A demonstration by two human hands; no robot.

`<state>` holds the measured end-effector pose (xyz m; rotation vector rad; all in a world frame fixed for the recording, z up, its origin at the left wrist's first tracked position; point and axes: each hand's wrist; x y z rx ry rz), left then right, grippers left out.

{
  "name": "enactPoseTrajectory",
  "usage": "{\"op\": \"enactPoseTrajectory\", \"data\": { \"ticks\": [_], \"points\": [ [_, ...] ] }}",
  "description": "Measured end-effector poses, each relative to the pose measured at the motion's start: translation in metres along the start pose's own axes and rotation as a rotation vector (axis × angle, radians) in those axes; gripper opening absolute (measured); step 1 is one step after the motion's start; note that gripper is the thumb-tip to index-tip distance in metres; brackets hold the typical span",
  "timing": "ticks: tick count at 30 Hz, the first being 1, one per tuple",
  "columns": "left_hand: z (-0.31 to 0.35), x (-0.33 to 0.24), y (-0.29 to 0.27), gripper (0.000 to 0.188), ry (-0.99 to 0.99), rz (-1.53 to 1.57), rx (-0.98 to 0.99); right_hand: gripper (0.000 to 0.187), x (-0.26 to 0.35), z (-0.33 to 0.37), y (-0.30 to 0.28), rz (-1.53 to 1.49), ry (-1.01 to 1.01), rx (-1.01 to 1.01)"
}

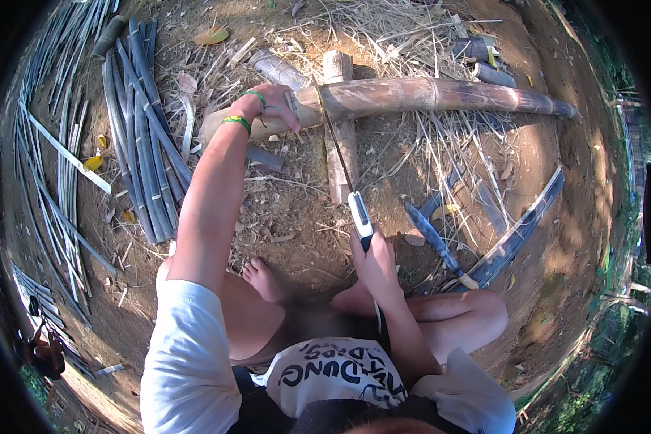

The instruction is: The person cuts into a piece of bamboo using a hand saw, holding the bamboo in place with their left hand and foot while sawing through it.

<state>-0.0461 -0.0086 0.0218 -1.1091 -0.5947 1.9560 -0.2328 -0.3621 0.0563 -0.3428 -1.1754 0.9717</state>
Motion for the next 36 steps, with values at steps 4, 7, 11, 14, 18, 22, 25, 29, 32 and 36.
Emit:
{"op": "enactPoseTrajectory", "data": {
  "ticks": [4, 7, 11, 14, 18, 22, 25, 29, 32, 36],
  "points": [
    [-0.005, -0.013, 0.0, 0.093, -0.006, 0.047, 0.059, 0.033, 0.031, -0.098, 0.021, -0.034, -0.025, -0.02],
    [-0.026, -0.027, 0.005, 0.093, 0.036, 0.026, 0.118, 0.028, -0.01, -0.162, 0.049, 0.042, -0.178, -0.24],
    [-0.011, 0.012, -0.005, 0.095, -0.014, 0.069, 0.176, 0.036, 0.01, -0.025, 0.021, -0.016, 0.047, -0.019],
    [-0.008, -0.004, 0.003, 0.1, -0.003, 0.0, 0.096, 0.043, 0.0, -0.01, 0.009, 0.039, 0.009, -0.031],
    [0.0, -0.007, 0.02, 0.123, -0.033, -0.141, -0.044, 0.04, 0.033, -0.115, 0.03, -0.001, -0.13, -0.138],
    [0.027, -0.026, 0.057, 0.115, 0.008, -0.237, -0.199, 0.042, 0.028, -0.126, 0.023, 0.041, -0.104, -0.13],
    [0.049, -0.027, 0.078, 0.108, 0.01, -0.257, -0.333, 0.044, 0.025, -0.076, 0.007, 0.091, -0.06, -0.068],
    [0.055, -0.023, 0.085, 0.105, 0.0, -0.282, -0.399, 0.042, -0.007, 0.026, -0.023, 0.097, -0.056, -0.044],
    [0.057, -0.024, 0.101, 0.097, 0.016, -0.316, -0.495, 0.04, -0.002, 0.031, -0.032, 0.154, -0.056, -0.059],
    [0.055, -0.036, 0.137, 0.091, 0.098, -0.341, -0.678, 0.039, 0.022, -0.09, 0.004, 0.11, -0.063, -0.069]
  ]
}}
Point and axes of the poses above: each hand's wrist, its own z-axis away from the middle knuckle, its own y-axis out of the palm, x = y × z, and after that the axes turned 6 degrees about z, right-handed
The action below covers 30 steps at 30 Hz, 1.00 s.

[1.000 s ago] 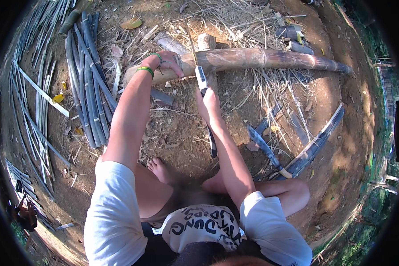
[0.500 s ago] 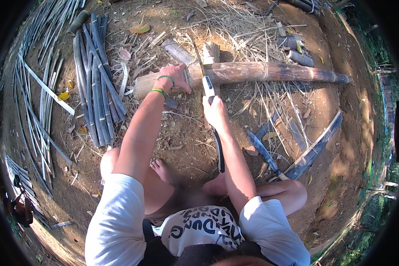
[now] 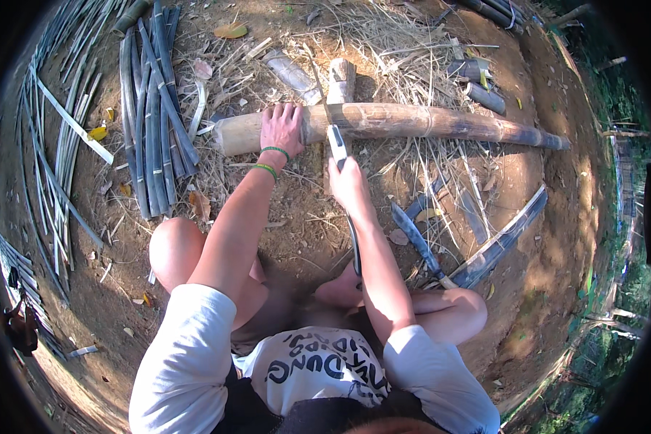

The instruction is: The person cuts into a piece of bamboo using a hand saw, holding the bamboo in place with their left hand and foot while sawing through it.

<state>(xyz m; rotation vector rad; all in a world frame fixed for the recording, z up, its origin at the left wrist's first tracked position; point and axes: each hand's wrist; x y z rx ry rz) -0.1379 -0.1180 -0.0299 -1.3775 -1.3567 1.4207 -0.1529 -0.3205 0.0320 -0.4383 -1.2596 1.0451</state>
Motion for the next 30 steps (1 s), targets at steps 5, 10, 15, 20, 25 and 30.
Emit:
{"op": "enactPoseTrajectory", "data": {
  "ticks": [5, 10, 15, 20, 25, 30],
  "points": [
    [0.01, 0.018, -0.007, 0.089, -0.018, -0.008, 0.055, 0.039, -0.013, 0.032, 0.014, -0.013, -0.032, -0.013],
    [0.019, 0.018, 0.004, 0.093, -0.001, -0.059, -0.115, 0.039, -0.033, 0.112, -0.025, 0.048, -0.03, 0.016],
    [0.013, -0.006, 0.017, 0.097, 0.041, -0.031, -0.148, 0.04, 0.007, -0.017, 0.001, 0.043, -0.022, -0.017],
    [0.027, 0.014, 0.012, 0.097, 0.019, -0.069, -0.153, 0.037, -0.021, 0.083, -0.01, 0.04, -0.032, 0.003],
    [0.036, 0.007, 0.021, 0.085, -0.024, -0.116, -0.357, 0.04, -0.016, 0.091, -0.019, 0.121, 0.029, 0.021],
    [0.022, -0.008, 0.024, 0.082, 0.025, -0.019, -0.235, 0.04, 0.007, -0.02, 0.01, -0.015, -0.065, -0.062]
  ]
}}
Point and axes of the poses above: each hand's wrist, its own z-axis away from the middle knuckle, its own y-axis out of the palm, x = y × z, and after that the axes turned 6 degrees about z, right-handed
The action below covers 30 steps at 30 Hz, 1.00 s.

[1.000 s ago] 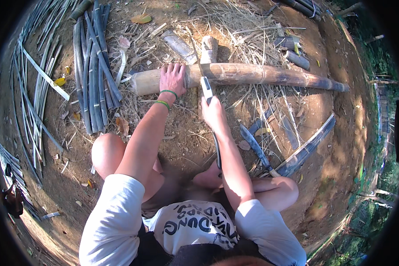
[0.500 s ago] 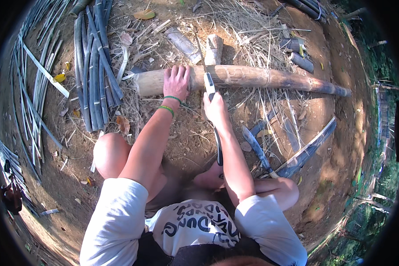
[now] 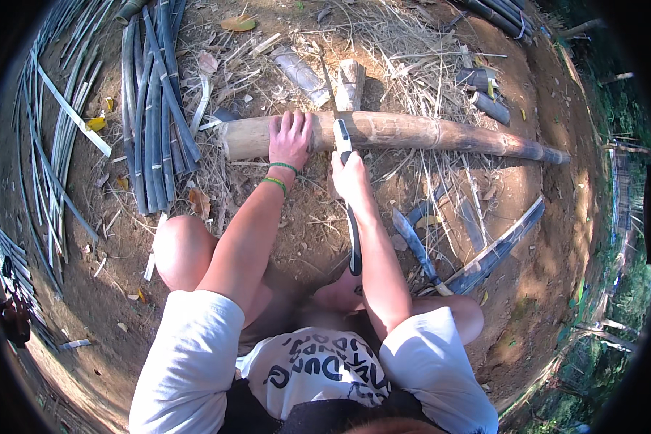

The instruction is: The person cuts into a piece of bamboo using a hand saw, holding the bamboo in place with their left hand and foot while sawing through it.

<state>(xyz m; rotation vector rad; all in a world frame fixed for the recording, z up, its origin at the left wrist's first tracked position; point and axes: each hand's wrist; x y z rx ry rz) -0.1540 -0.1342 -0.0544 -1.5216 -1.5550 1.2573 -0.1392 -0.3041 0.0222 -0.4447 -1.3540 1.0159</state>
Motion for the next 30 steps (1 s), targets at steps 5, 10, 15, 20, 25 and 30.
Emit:
{"op": "enactPoseTrajectory", "data": {
  "ticks": [5, 10, 15, 20, 25, 30],
  "points": [
    [0.025, 0.023, 0.006, 0.092, -0.044, -0.077, -0.062, 0.041, -0.027, 0.146, -0.037, 0.056, 0.083, 0.117],
    [0.011, 0.008, -0.001, 0.095, -0.06, -0.029, -0.013, 0.041, -0.036, 0.106, -0.02, 0.074, 0.095, 0.068],
    [-0.001, 0.02, -0.014, 0.096, -0.072, -0.064, 0.126, 0.037, 0.022, 0.006, -0.009, -0.192, 0.188, 0.224],
    [-0.03, 0.017, -0.041, 0.113, -0.042, 0.005, 0.498, 0.029, 0.009, -0.015, -0.085, -0.552, 0.105, 0.185],
    [-0.047, 0.02, -0.042, 0.114, -0.022, 0.071, 0.578, 0.032, -0.073, -0.082, -0.157, -0.235, 0.041, 0.06],
    [-0.073, 0.033, -0.056, 0.109, 0.029, 0.077, 0.438, 0.025, -0.152, -0.096, -0.172, -0.257, 0.086, -0.038]
  ]
}}
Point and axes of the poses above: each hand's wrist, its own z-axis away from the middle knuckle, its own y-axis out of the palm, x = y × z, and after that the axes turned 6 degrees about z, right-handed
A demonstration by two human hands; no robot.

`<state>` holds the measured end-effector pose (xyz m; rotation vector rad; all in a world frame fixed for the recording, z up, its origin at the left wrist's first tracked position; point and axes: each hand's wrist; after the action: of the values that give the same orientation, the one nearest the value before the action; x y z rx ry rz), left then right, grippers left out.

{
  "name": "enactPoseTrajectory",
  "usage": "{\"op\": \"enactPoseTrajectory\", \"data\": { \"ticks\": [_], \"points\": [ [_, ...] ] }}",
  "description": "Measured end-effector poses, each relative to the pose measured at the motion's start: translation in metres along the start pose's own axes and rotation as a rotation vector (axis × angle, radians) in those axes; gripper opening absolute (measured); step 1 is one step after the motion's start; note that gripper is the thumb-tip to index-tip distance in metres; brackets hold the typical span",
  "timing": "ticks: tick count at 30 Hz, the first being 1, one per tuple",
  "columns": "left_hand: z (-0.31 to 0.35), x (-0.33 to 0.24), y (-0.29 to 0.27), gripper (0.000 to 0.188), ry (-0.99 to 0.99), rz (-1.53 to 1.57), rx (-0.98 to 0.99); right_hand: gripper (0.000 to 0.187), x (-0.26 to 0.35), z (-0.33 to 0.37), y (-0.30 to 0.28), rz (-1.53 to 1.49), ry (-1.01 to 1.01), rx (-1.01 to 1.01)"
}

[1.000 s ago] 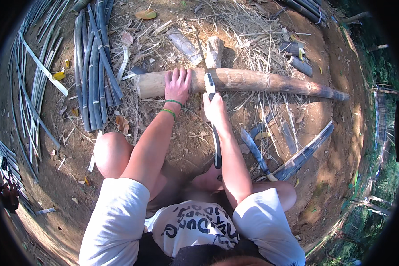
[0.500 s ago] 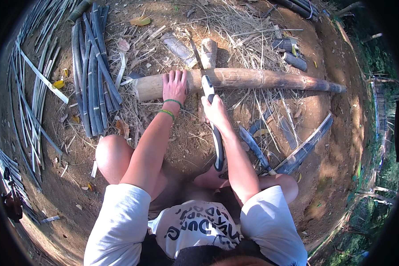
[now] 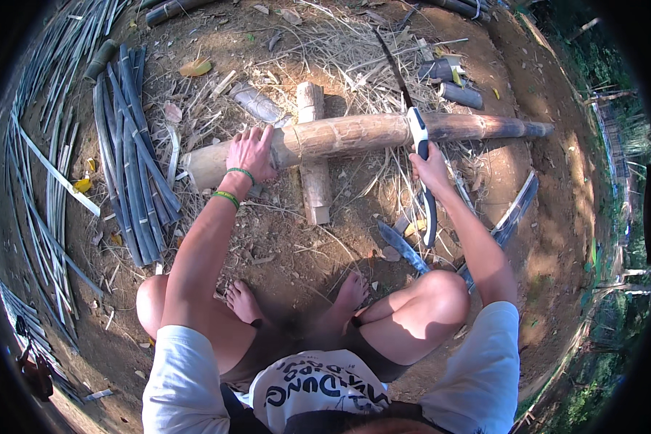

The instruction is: The person cuts into a piece of bamboo using a hand saw, holding the bamboo in place with their left hand and foot while sawing through it.

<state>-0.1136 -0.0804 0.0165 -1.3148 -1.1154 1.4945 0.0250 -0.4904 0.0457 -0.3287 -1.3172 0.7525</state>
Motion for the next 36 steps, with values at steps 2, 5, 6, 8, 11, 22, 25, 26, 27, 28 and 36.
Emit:
{"op": "enactPoseTrajectory", "data": {
  "ticks": [2, 5, 6, 8, 11, 22, 25, 26, 27, 28, 36],
  "points": [
    [-0.018, 0.007, -0.02, 0.105, 0.099, -0.044, -0.15, 0.025, -0.019, 0.006, 0.005, -0.155, -0.014, -0.06],
    [-0.059, 0.013, -0.041, 0.104, 0.17, -0.091, -0.22, 0.03, -0.04, 0.01, 0.012, -0.178, 0.003, -0.146],
    [-0.074, 0.009, -0.039, 0.105, 0.183, -0.077, -0.221, 0.031, -0.06, 0.006, 0.004, -0.093, -0.063, -0.193],
    [-0.089, 0.033, -0.037, 0.107, 0.164, -0.107, -0.213, 0.031, -0.057, -0.003, 0.022, -0.044, -0.125, -0.203],
    [-0.09, 0.061, -0.005, 0.113, 0.091, -0.109, -0.113, 0.022, -0.029, 0.004, 0.039, -0.09, -0.107, -0.11],
    [-0.09, 0.046, 0.006, 0.112, 0.042, -0.1, -0.029, 0.029, 0.058, 0.065, 0.075, -0.117, 0.01, 0.197],
    [-0.094, 0.045, 0.001, 0.111, 0.005, -0.099, 0.017, 0.03, 0.067, 0.089, 0.088, -0.148, 0.032, 0.206],
    [-0.096, 0.043, 0.0, 0.111, -0.009, -0.113, 0.045, 0.028, 0.071, 0.096, 0.089, -0.145, 0.07, 0.215],
    [-0.098, 0.043, -0.002, 0.112, -0.023, -0.126, 0.073, 0.027, 0.075, 0.103, 0.09, -0.143, 0.109, 0.224],
    [-0.099, 0.043, 0.0, 0.113, -0.04, -0.118, 0.099, 0.026, 0.079, 0.11, 0.09, -0.139, 0.15, 0.231],
    [-0.127, 0.051, -0.009, 0.12, -0.001, -0.026, 0.279, 0.048, 0.042, 0.17, 0.115, 0.113, 0.13, 0.191]
  ]
}}
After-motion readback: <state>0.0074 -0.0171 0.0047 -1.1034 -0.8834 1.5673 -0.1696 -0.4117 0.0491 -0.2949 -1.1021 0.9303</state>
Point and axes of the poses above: each hand's wrist, its own z-axis away from the middle knuckle, its own y-axis out of the palm, x = y × z, and after that the axes turned 6 degrees about z, right-handed
